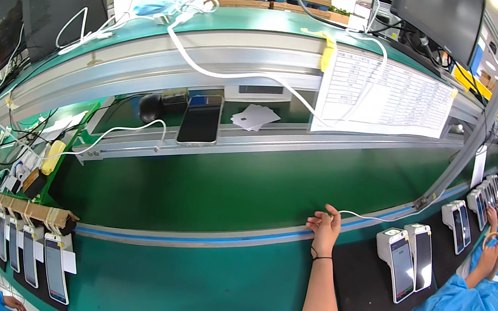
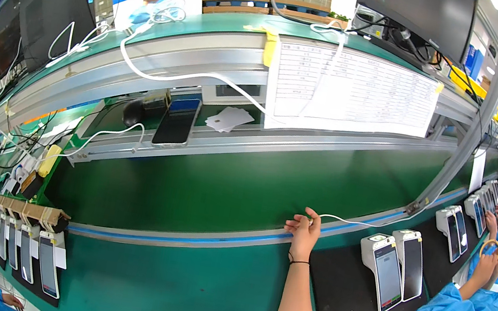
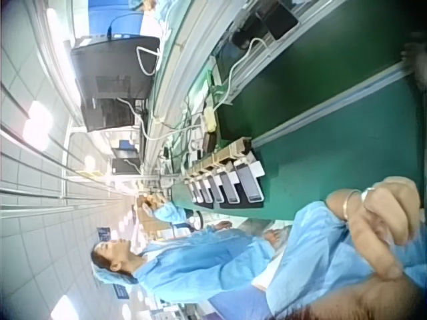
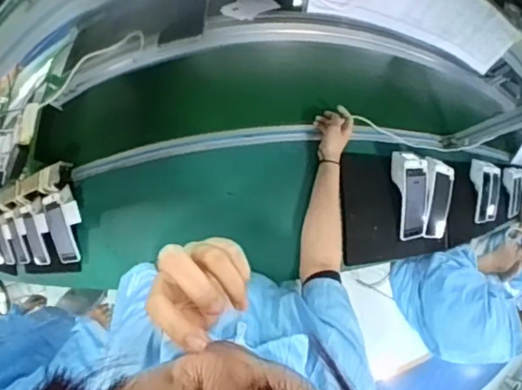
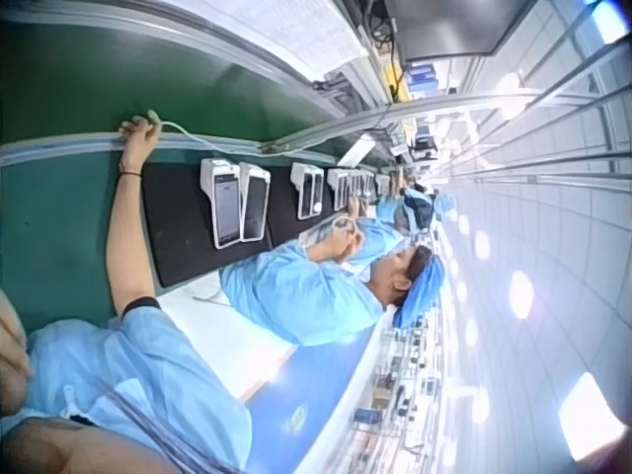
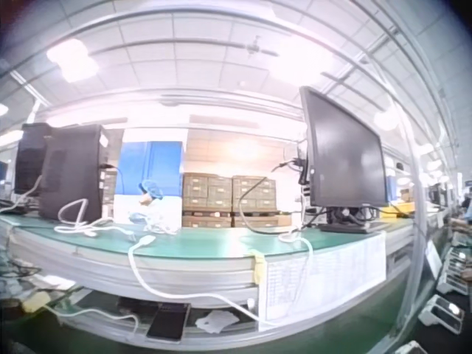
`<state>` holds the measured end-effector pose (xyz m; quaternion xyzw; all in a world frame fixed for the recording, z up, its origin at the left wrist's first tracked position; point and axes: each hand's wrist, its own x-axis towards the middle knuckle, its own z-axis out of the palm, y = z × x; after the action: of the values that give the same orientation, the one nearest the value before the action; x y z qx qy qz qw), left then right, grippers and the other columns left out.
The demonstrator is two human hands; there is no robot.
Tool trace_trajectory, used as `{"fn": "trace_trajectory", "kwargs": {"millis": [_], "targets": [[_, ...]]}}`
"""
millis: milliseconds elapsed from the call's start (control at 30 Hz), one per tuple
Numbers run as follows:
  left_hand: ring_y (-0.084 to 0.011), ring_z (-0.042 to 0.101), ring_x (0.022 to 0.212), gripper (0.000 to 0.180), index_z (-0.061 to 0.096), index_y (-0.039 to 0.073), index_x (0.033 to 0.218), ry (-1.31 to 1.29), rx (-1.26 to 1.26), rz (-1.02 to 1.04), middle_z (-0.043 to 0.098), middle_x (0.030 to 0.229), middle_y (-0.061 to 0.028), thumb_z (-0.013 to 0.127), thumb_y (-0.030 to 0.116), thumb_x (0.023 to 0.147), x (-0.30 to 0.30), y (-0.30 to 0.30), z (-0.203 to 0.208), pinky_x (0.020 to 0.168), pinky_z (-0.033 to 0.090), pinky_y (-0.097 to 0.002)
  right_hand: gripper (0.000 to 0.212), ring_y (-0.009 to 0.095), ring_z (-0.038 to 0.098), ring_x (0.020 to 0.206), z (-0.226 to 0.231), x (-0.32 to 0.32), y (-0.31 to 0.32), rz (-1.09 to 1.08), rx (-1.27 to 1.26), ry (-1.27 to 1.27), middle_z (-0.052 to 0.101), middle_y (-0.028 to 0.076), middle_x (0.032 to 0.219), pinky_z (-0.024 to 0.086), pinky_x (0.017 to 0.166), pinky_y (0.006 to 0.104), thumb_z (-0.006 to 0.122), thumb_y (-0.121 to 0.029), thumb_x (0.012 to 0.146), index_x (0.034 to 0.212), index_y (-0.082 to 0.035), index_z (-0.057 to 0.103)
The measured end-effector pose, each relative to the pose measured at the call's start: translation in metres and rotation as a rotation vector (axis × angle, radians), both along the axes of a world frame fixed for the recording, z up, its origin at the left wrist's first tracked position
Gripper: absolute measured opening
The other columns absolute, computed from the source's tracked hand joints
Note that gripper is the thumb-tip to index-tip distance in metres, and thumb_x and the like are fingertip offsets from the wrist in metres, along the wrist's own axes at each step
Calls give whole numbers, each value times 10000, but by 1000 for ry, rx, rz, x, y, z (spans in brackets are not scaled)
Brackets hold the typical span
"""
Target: Testing and checking handheld electronic devices on a factory assembly line.
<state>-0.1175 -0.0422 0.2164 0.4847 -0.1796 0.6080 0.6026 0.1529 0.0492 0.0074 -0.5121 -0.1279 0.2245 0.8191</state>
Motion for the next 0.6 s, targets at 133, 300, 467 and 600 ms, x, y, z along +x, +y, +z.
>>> {"fn": "trace_trajectory", "kwargs": {"millis": [133, 300, 467, 600], "targets": [[-206, 526, 586, 85, 579, 126, 752, -799, 483, 107, 448, 811, -71, 658, 145, 725, 57, 33, 8, 490, 369, -290, 222, 158, 565, 596, 6, -8, 5, 23, -4, 6, 534, 92, 795, 494, 507, 271, 392, -58, 854, 1070, -24, 433], [-211, 526, 579, 91, 582, 118, 749, 17, 181, -7, 445, 816, -78, 663, 139, 715, 7, 7, -2, 479, 369, -294, 219, 157, 566, 599, 6, 1, -6, -24, -24, -4, 534, 92, 794, 496, 509, 272, 398, -63, 857, 1069, -19, 427], [-213, 522, 572, 91, 581, 119, 777, -9, 140, 23, 433, 825, -80, 650, 158, 733, 10, 1, -2, 465, 365, -291, 217, 156, 569, 601, 5, -3, -2, 7, -7, 2, 532, 97, 801, 501, 508, 273, 403, -67, 859, 1069, -15, 422], [-215, 522, 580, 108, 581, 125, 796, 8, 143, 0, 426, 843, -79, 642, 202, 753, 12, 1, -4, 461, 364, -290, 217, 156, 568, 595, 3, -3, -1, 15, -1, 11, 530, 97, 803, 502, 512, 275, 404, -68, 859, 1068, -15, 424]]}}
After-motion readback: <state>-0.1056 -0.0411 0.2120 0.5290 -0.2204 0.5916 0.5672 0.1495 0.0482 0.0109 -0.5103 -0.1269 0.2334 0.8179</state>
